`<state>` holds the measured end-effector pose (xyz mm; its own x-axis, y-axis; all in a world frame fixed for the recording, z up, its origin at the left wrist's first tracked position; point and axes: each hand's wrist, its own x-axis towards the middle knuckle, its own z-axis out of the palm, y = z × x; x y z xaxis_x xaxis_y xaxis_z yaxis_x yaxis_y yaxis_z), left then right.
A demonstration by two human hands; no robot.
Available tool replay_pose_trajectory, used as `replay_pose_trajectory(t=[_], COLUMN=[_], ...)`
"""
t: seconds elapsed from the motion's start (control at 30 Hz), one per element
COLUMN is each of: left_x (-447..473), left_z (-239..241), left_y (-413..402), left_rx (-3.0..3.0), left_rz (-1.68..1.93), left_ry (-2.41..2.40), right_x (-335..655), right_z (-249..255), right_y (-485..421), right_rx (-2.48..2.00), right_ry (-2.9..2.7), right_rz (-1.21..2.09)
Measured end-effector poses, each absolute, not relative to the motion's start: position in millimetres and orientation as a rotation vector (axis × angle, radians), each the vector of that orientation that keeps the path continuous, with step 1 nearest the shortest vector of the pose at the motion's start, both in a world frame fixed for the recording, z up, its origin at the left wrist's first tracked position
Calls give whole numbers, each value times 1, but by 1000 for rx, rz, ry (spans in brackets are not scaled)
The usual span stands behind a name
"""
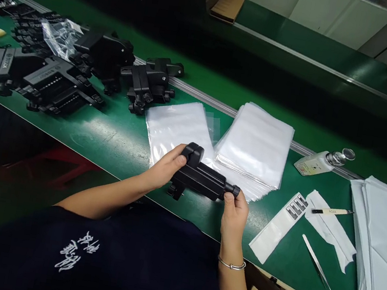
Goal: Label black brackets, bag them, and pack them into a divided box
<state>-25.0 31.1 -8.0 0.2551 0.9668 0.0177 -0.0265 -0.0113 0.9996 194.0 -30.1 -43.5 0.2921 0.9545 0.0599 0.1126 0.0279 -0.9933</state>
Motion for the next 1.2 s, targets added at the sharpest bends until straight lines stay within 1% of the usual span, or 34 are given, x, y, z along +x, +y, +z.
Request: replay_pose_trajectory(t=[0.1, 0.23, 0.3, 0.4, 0.47, 0.57, 0.63, 0.67, 0.73, 0.8, 0.87, 0.93, 1.07, 1.13, 1.2], left_x=[-25, -24, -22, -19, -18, -18, -18, -18, -17, -15, -13, -13, -16, -14, -10], left_z=[-8, -10, -11, -12, -10, -5, -4, -4, -5, -6, -4, 1, 13, 15, 16], left_y=[31, 27, 30, 41, 49, 55, 55, 55, 52, 46, 40, 33, 27, 30, 35], left_rx=[1243, 1253, 1085, 601, 327, 193, 192, 201, 252, 375, 604, 866, 1137, 1204, 1255], left_rz=[1081, 1166, 1198, 1187, 1158, 1122, 1109, 1106, 1102, 1102, 1096, 1041, 800, 750, 780], left_ry=[1010, 928, 914, 953, 950, 887, 864, 863, 877, 901, 903, 829, 537, 552, 690], right_x=[194, 194, 192, 182, 173, 162, 159, 160, 163, 169, 175, 180, 183, 179, 172], right_z=[-42, -36, -32, -25, -24, -24, -23, -21, -15, -11, -12, -18, -33, -38, -41], right_y=[-32, -32, -33, -38, -43, -49, -52, -52, -52, -50, -46, -41, -35, -36, -39], right_rx=[-1355, -1412, -1396, -1312, -1250, -1168, -1128, -1121, -1153, -1186, -1202, -1189, -1083, -1077, -1140], right_ry=[-1135, -1159, -1207, -1407, -1683, -2049, -2088, -2057, -1892, -1593, -1238, -926, -530, -467, -473], right_rz=[937, 866, 843, 789, 682, 435, 345, 355, 491, 756, 1014, 1178, 1431, 1496, 1476])
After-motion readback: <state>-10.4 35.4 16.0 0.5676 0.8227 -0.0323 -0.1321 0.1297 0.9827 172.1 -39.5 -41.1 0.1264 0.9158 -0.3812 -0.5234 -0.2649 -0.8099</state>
